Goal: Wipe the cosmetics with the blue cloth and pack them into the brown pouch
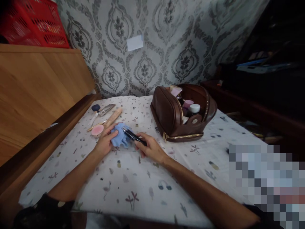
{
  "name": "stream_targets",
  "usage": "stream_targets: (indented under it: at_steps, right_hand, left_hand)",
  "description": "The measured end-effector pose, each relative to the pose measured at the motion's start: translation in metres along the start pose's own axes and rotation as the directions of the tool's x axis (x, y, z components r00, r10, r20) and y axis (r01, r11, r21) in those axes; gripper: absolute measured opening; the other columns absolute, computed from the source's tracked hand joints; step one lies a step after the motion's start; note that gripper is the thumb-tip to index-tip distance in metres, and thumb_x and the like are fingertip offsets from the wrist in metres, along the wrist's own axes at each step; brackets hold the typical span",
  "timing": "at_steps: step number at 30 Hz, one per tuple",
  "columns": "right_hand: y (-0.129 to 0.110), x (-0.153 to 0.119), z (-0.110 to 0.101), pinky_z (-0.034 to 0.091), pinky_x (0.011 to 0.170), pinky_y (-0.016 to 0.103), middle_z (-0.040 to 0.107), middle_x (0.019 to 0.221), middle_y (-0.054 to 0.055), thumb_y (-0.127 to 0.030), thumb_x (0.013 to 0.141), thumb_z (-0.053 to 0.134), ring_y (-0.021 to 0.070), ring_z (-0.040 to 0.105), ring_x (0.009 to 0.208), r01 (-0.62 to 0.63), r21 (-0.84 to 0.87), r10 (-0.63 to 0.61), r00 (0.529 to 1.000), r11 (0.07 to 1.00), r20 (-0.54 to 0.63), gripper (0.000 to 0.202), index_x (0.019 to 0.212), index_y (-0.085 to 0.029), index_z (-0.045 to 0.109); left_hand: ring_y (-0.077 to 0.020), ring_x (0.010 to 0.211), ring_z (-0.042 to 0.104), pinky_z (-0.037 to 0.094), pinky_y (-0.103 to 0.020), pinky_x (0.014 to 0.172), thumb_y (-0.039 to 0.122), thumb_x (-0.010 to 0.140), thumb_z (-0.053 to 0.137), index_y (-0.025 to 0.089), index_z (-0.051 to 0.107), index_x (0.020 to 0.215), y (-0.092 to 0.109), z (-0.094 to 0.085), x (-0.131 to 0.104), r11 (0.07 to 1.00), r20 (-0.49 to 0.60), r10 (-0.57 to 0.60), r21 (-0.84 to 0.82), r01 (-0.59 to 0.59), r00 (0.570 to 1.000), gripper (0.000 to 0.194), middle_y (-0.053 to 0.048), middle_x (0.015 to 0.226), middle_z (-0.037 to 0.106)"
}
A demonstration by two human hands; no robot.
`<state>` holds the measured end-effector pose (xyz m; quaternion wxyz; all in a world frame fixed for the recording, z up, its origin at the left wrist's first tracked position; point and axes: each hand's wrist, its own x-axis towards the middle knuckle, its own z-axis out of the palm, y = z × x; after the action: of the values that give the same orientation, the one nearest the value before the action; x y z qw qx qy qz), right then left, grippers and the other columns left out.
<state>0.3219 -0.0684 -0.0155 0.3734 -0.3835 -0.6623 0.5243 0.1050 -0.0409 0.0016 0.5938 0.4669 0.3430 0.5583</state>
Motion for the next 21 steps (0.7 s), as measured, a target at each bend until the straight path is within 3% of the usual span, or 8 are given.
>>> stream_targets:
  at_steps: [3, 6, 9, 12, 15, 18, 21]
  right_hand:
    - [-0.003, -0.002, 0.0, 0.038, 0.042, 0.023, 0.061, 0.072, -0.002, -0.054, 0.084, 0.059, 0.0082, 0.047, 0.041, 0.0, -0.035, 0.0, 1.0, 0.999, 0.002, 0.045, 0.11, -0.018, 0.055]
    - [-0.007, -0.003, 0.001, 0.042, 0.047, 0.025, 0.062, 0.076, -0.001, -0.048, 0.084, 0.06, 0.0089, 0.049, 0.045, 0.021, -0.109, -0.023, 0.999, 0.994, -0.023, 0.039, 0.108, -0.018, 0.06]
    - [-0.008, -0.003, 0.002, 0.05, 0.063, 0.029, 0.064, 0.088, 0.003, -0.039, 0.082, 0.063, 0.0147, 0.06, 0.065, 0.082, -0.217, -0.106, 0.989, 0.973, -0.101, 0.03, 0.105, -0.02, 0.065]
    - [-0.006, -0.002, 0.002, 0.051, 0.078, 0.034, 0.061, 0.096, 0.005, -0.033, 0.073, 0.07, 0.0189, 0.063, 0.084, 0.122, -0.264, -0.182, 0.959, 0.957, -0.216, 0.035, 0.106, -0.022, 0.067]
    - [-0.007, -0.001, 0.002, 0.051, 0.065, 0.031, 0.059, 0.089, 0.001, -0.038, 0.068, 0.074, 0.0148, 0.061, 0.068, 0.049, -0.12, -0.077, 0.966, 0.992, -0.246, 0.043, 0.106, -0.022, 0.062]
    - [-0.011, -0.001, 0.002, 0.047, 0.052, 0.028, 0.059, 0.07, -0.003, -0.05, 0.07, 0.072, 0.014, 0.058, 0.052, -0.085, 0.117, 0.102, 0.983, 0.99, -0.153, 0.052, 0.108, -0.021, 0.055]
    - [-0.017, -0.002, 0.003, 0.043, 0.046, 0.026, 0.062, 0.062, -0.002, -0.06, 0.074, 0.065, 0.0152, 0.058, 0.05, -0.181, 0.234, 0.208, 0.973, 0.955, -0.1, 0.055, 0.109, -0.019, 0.053]
  left_hand:
    - [-0.0128, 0.078, 0.063, 0.05, -0.02, 0.07, 0.033, 0.072, 0.079, 0.017, 0.068, 0.112, 0.0, -0.007, 0.0, 0.981, 0.078, 0.028, 0.19, -0.043, 0.997, 0.044, -0.003, 0.098, 0.069]
    - [-0.0104, 0.066, 0.058, 0.047, -0.019, 0.061, 0.041, 0.078, 0.073, 0.017, 0.065, 0.11, 0.0, -0.011, -0.002, 0.945, 0.115, 0.012, 0.324, -0.049, 0.993, 0.04, 0.0, 0.085, 0.066]
    - [-0.0096, 0.062, 0.055, 0.044, -0.018, 0.056, 0.047, 0.085, 0.065, 0.018, 0.064, 0.103, 0.0, -0.012, -0.003, 0.897, 0.132, -0.004, 0.439, -0.055, 0.991, 0.034, 0.003, 0.075, 0.06]
    - [-0.0093, 0.065, 0.055, 0.044, -0.017, 0.06, 0.048, 0.086, 0.063, 0.017, 0.063, 0.093, -0.002, -0.011, -0.003, 0.889, 0.1, 0.02, 0.453, -0.063, 0.995, 0.032, 0.003, 0.074, 0.058]
    - [-0.0085, 0.059, 0.053, 0.044, -0.017, 0.056, 0.05, 0.084, 0.065, 0.018, 0.061, 0.091, -0.006, -0.012, 0.0, 0.93, 0.096, -0.01, 0.366, -0.026, 0.995, 0.033, 0.004, 0.071, 0.057]
    - [-0.0089, 0.059, 0.055, 0.046, -0.018, 0.055, 0.048, 0.079, 0.071, 0.018, 0.061, 0.095, -0.009, -0.016, 0.002, 0.963, 0.111, -0.017, 0.271, -0.014, 0.994, 0.036, 0.003, 0.073, 0.059]
    - [-0.0094, 0.066, 0.058, 0.05, -0.019, 0.064, 0.045, 0.076, 0.075, 0.018, 0.063, 0.097, -0.01, -0.018, 0.003, 0.973, 0.123, -0.002, 0.23, -0.027, 0.992, 0.036, 0.002, 0.078, 0.06]
